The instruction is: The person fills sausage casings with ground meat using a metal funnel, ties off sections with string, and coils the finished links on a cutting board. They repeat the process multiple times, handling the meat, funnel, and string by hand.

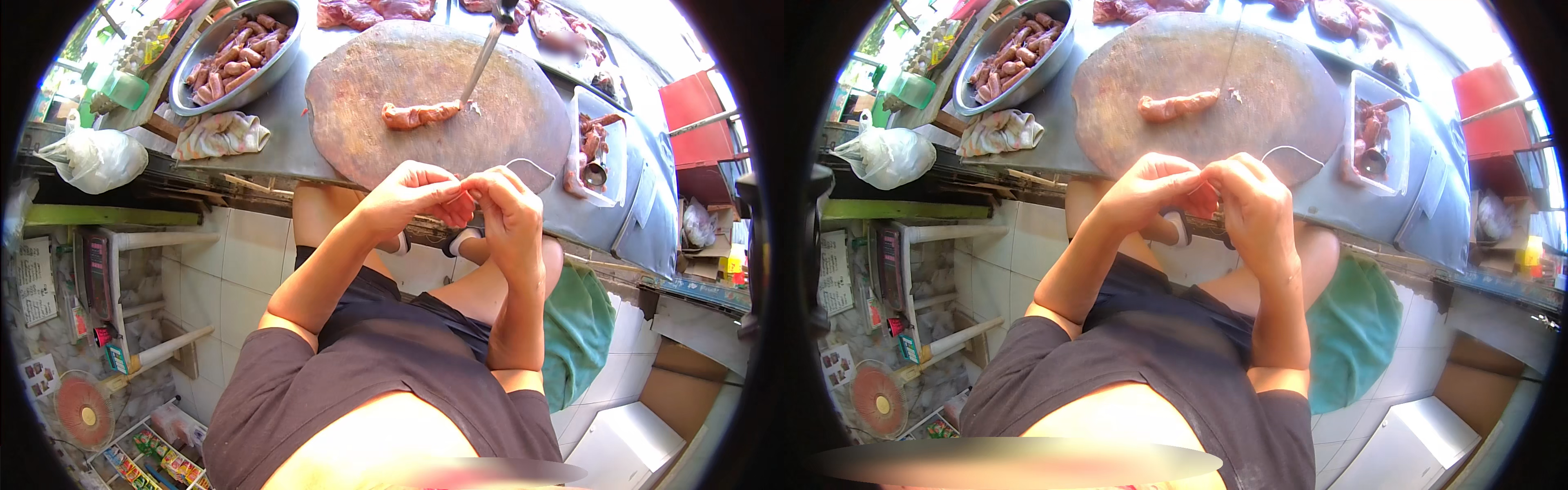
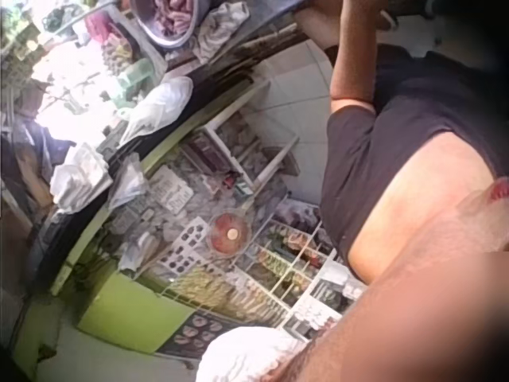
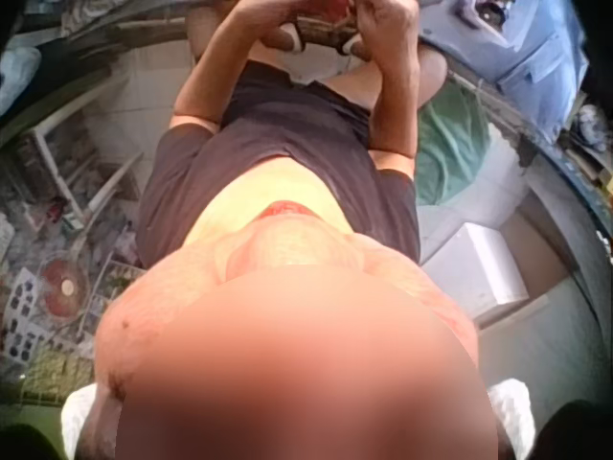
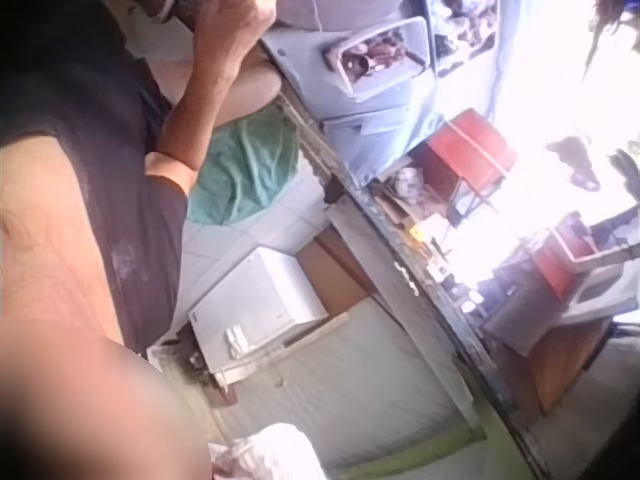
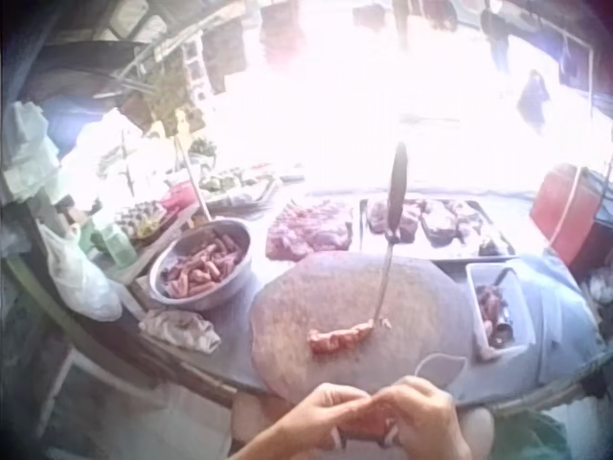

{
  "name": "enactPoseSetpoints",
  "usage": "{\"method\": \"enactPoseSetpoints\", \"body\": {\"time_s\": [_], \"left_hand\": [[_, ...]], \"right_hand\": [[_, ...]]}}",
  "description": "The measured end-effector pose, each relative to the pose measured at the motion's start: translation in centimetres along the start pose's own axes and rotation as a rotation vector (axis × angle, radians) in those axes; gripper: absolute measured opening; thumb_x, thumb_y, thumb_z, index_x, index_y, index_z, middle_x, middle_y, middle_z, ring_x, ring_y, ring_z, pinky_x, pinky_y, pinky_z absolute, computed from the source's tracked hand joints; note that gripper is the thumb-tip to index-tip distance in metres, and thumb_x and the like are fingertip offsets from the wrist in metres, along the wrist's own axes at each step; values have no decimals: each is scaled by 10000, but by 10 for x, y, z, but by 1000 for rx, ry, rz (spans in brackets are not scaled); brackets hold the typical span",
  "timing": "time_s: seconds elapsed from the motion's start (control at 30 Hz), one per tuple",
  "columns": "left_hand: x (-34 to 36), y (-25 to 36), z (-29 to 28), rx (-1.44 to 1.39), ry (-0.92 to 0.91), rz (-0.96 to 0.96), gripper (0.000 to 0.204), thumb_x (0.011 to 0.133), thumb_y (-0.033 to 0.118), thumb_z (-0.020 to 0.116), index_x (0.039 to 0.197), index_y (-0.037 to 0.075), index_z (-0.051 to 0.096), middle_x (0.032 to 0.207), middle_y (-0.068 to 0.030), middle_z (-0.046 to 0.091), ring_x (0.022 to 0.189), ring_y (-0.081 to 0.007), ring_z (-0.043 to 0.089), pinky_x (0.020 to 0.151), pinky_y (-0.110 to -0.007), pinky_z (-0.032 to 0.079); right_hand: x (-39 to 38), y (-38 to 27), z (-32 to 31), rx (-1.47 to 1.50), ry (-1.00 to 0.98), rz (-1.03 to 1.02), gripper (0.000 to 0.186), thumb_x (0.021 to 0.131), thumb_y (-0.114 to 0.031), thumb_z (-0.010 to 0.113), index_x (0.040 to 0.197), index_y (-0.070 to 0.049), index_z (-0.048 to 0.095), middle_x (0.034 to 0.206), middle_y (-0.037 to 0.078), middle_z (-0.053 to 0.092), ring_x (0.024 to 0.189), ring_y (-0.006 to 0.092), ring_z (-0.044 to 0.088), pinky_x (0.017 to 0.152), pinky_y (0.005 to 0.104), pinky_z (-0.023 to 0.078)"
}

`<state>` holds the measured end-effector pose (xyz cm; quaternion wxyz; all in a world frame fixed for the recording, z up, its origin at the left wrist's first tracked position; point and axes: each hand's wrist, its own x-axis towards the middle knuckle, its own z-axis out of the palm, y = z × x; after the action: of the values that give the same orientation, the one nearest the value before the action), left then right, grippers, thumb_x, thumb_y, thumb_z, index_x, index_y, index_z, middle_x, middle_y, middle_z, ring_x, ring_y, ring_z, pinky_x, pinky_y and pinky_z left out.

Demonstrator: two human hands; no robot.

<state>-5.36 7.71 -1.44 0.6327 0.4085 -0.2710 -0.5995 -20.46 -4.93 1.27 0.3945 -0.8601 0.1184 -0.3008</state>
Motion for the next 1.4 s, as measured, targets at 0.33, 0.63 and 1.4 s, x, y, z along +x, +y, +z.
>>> {"method": "enactPoseSetpoints", "body": {"time_s": [0.33,0.63,1.4], "left_hand": [[11,-21,17,-369,152,327,202,1020,161,614,960,-17,689,948,-116,724,890,-176,703,892,-327,567],[-4,2,26,1012,431,611,196,882,109,735,1039,-9,727,976,-137,733,955,-292,682,886,-399,523],[-6,6,10,244,198,188,224,991,179,680,1040,-39,701,931,-81,720,895,-124,662,830,-259,525]], "right_hand": [[-3,3,25,97,313,157,131,880,104,635,948,12,700,869,136,657,823,255,647,781,350,529],[-1,1,20,-111,235,-111,220,783,139,638,947,7,704,870,137,644,817,306,633,718,391,529],[3,-5,18,-31,228,-115,182,792,138,649,913,12,699,838,125,632,778,282,629,670,366,521]]}}
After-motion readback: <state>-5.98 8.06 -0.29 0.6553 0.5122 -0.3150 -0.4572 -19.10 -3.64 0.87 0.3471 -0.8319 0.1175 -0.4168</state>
